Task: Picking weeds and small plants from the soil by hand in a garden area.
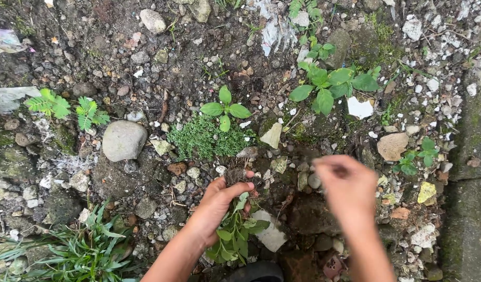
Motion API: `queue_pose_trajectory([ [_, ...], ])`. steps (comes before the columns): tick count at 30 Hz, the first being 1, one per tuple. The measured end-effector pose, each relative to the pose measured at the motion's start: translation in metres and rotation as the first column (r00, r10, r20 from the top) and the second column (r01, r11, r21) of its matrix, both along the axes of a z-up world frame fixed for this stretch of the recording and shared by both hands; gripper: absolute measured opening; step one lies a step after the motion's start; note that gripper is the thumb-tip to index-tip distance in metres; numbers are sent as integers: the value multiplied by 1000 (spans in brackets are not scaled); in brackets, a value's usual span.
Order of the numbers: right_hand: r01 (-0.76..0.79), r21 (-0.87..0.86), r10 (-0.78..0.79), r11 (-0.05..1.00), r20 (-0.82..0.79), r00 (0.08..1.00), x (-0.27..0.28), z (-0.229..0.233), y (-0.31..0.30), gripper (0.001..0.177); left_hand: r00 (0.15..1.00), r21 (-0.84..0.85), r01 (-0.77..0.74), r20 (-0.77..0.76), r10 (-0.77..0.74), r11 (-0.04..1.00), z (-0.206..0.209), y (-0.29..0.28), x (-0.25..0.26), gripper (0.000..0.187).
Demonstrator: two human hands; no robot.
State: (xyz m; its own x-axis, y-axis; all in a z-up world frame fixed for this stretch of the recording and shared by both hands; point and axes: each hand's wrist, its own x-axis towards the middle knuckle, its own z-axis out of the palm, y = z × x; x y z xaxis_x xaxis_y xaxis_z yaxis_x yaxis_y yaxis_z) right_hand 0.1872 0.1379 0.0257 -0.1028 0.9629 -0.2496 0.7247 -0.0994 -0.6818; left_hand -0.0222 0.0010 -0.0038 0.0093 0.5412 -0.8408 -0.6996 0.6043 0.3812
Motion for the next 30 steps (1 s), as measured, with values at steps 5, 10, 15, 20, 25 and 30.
queue_pose_trajectory([
  [5,42,-162,-124,986,-540,833,67,53,14,9,1000,22,1,10,-1,1000,1,1,4,32],
  [10,-188,-158,69,969,-557,828,86,-14,13,19,999,91,14,40,-18,996,-3,3,26,34],
  [15,-25,-62,41,998,275,961,80,-21,-13,14,996,127,53,63,-62,991,0,-5,38,36],
  [20,19,-138,4,990,165,986,96,-5,-17,13,995,116,32,93,-43,993,1,-5,49,35],
  [25,-82,-138,68,987,-102,992,59,37,-39,15,989,186,62,118,-85,981,12,11,67,37],
  [30,-150,-186,102,971,-246,964,20,70,-51,14,959,111,15,278,-45,994,21,32,88,51],
])
